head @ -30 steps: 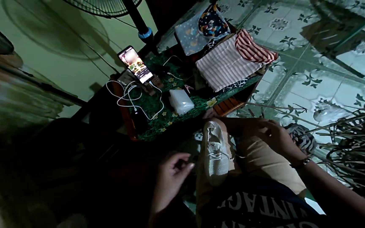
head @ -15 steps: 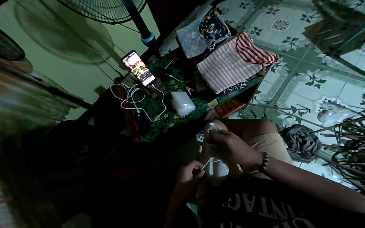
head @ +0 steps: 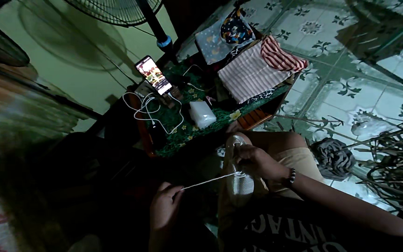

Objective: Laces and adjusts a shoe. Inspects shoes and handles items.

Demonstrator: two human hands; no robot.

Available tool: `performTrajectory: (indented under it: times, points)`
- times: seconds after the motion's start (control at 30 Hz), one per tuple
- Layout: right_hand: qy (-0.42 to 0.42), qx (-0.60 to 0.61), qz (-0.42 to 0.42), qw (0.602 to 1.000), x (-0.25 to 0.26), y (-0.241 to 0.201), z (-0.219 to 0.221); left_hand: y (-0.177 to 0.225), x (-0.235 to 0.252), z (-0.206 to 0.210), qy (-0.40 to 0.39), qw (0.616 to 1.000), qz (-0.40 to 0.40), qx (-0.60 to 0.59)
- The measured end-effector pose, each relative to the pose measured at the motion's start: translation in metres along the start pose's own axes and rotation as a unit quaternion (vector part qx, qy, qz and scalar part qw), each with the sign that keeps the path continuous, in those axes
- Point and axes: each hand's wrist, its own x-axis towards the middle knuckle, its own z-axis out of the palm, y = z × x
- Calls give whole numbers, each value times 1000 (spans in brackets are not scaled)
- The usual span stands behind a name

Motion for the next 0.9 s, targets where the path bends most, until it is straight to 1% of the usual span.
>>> performTrajectory:
  times: [0.13, 0.3, 0.4, 0.47, 0.53, 0.6, 0.67, 0.77, 0.9]
  points:
    - [-11, 4, -6, 1000, -1, 6, 0, -16, -3, -7, -2, 999, -21, 38]
    - [-3, 43, -23, 999, -2, 7, 1, -23, -7, -17, 54, 997, -32, 44]
    - [-3, 37, -7, 999, -1, 5, 2, -27, -7, -17, 93, 994, -45, 38]
    - [-3, 4, 6, 1000, 0, 2, 1, -32, -8, -16, 118, 991, -50, 33]
    - [1, -67, 0, 998, -1, -4, 3, -35, -8, -16, 138, 988, -52, 34]
    - [-11, -136, -40, 990, -1, -9, 4, -33, -8, -17, 159, 986, -47, 28]
    - [-44, -180, -75, 980, 1, -10, 5, -31, -8, -17, 175, 983, -52, 11]
    - [-77, -189, -90, 975, 8, -5, 6, -27, -7, -17, 200, 976, -83, -20]
    - [-44, -158, -83, 983, 13, 2, 8, -26, -4, -17, 234, 969, -81, 16]
